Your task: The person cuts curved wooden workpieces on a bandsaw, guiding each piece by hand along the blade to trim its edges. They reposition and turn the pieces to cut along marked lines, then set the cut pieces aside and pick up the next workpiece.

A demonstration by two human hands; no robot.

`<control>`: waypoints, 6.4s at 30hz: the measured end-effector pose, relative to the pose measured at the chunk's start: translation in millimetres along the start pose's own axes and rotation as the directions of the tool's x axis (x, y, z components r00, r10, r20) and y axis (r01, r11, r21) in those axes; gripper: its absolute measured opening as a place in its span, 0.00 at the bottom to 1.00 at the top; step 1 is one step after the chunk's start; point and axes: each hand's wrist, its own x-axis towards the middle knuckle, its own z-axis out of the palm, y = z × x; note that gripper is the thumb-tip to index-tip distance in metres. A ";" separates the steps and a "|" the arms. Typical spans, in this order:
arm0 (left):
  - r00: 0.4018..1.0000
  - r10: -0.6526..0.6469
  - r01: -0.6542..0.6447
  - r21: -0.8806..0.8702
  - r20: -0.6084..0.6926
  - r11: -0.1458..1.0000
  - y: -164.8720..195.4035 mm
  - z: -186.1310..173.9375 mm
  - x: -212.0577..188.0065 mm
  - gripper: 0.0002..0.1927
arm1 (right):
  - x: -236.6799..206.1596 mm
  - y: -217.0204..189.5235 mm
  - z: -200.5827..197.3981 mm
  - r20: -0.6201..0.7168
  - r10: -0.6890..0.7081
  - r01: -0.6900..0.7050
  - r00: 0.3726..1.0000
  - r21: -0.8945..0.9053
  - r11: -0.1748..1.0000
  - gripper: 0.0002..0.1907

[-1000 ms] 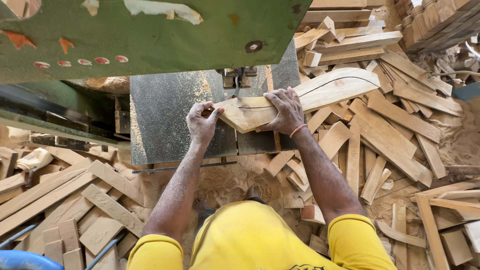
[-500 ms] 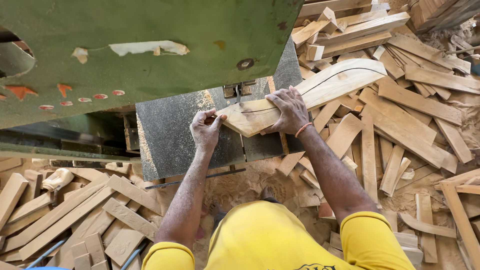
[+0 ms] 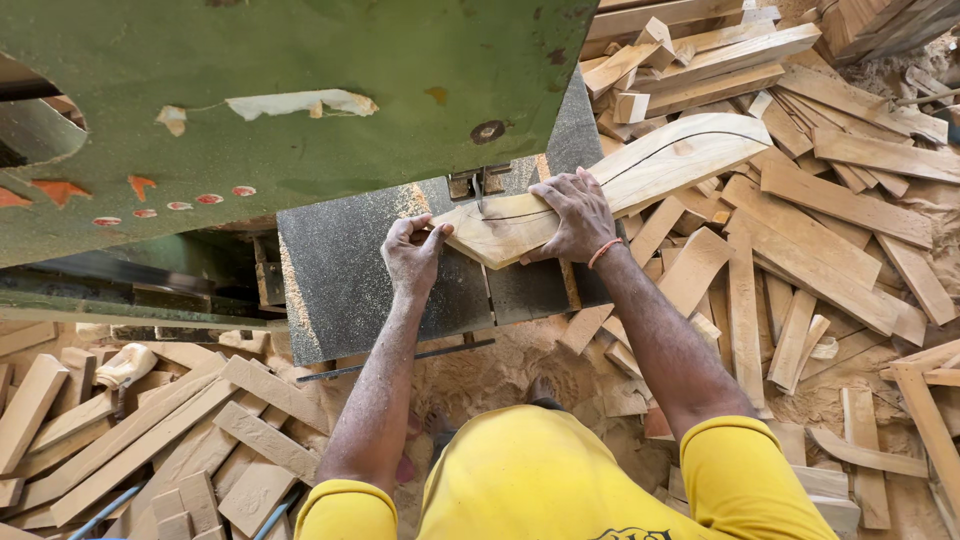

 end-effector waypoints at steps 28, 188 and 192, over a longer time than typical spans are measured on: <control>0.999 0.008 -0.013 0.165 0.032 0.986 -1.3 -7.8 -19.2 0.21 | -10.3 -14.5 -19.9 0.235 0.069 -0.065 0.970 -0.024 0.998 0.67; 0.888 -0.270 -0.143 0.783 0.371 0.605 37.6 -169.7 -94.2 0.36 | 17.3 -205.5 118.6 -0.139 -0.276 0.296 0.951 0.146 0.944 0.31; 0.890 -0.260 -0.159 0.790 0.374 0.593 43.1 -168.1 -93.7 0.36 | 19.4 -204.5 122.6 -0.092 -0.259 0.272 0.961 0.175 0.946 0.32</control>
